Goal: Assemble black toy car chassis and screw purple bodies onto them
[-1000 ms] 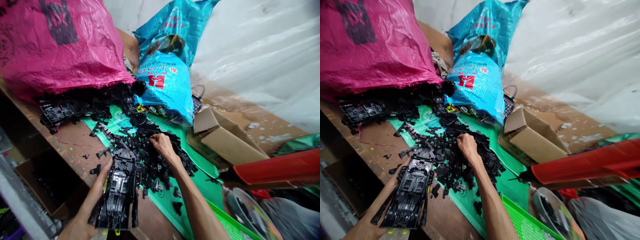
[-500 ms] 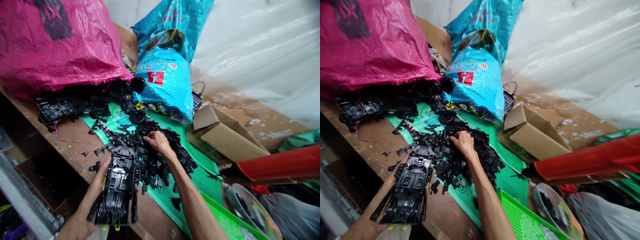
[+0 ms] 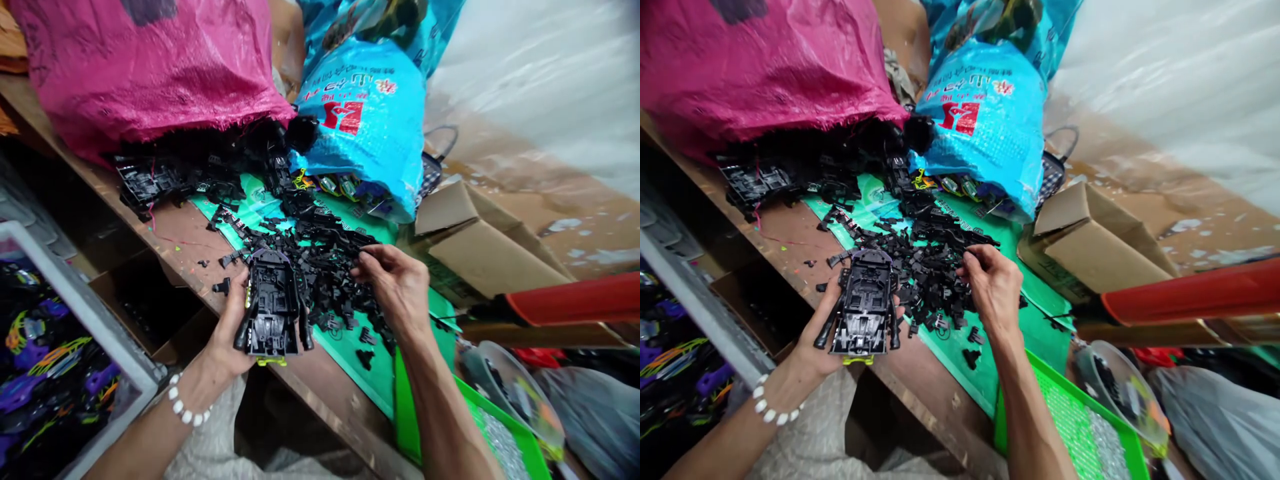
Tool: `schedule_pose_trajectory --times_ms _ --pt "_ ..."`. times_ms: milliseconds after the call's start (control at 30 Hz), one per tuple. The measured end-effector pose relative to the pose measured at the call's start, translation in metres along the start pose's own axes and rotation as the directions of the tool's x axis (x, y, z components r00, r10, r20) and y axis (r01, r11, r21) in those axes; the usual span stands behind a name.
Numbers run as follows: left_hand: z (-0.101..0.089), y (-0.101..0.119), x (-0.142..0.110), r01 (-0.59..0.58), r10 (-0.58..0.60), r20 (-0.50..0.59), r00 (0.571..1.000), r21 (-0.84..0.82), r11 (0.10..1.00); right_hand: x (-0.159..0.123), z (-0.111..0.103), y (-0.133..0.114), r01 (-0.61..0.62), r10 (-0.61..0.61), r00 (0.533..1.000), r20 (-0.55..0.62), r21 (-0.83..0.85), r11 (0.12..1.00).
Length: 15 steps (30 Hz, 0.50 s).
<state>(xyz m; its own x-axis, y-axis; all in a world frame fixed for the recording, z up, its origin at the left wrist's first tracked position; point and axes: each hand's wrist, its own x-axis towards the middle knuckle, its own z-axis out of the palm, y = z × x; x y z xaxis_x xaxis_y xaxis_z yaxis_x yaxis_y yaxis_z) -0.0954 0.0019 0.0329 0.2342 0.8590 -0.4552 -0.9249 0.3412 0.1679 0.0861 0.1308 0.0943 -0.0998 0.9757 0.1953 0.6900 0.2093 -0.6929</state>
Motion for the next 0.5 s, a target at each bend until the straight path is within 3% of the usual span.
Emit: schedule_pose_trajectory --times_ms 167,200,267,333,400,500 --pt "0.012 -0.018 -0.001 -0.182 0.184 -0.067 0.981 0.023 0.983 -0.087 -0.04 -0.009 -0.009 0.018 0.999 -0.043 0.197 0.98" --pt "0.011 -0.021 -0.001 -0.258 0.26 -0.07 0.963 0.037 0.965 -0.107 -0.042 -0.012 0.028 -0.018 0.999 -0.044 0.222 0.975" --pt "0.008 -0.028 -0.004 -0.412 0.417 -0.059 0.907 0.081 0.908 -0.143 -0.037 -0.02 -0.034 0.017 0.998 0.054 0.34 0.94" --pt "0.007 -0.036 -0.01 -0.509 0.518 -0.038 0.855 0.137 0.85 -0.17 -0.024 -0.027 -0.23 0.212 0.973 0.095 0.525 0.82" --pt "0.009 -0.044 -0.016 -0.542 0.553 -0.031 0.833 0.162 0.825 -0.186 -0.009 -0.031 -0.373 0.381 0.914 0.14 0.658 0.654" --pt "0.017 -0.054 -0.018 -0.477 0.483 -0.021 0.875 0.131 0.869 -0.194 0.006 -0.031 -0.389 0.452 0.883 0.129 0.741 0.548"
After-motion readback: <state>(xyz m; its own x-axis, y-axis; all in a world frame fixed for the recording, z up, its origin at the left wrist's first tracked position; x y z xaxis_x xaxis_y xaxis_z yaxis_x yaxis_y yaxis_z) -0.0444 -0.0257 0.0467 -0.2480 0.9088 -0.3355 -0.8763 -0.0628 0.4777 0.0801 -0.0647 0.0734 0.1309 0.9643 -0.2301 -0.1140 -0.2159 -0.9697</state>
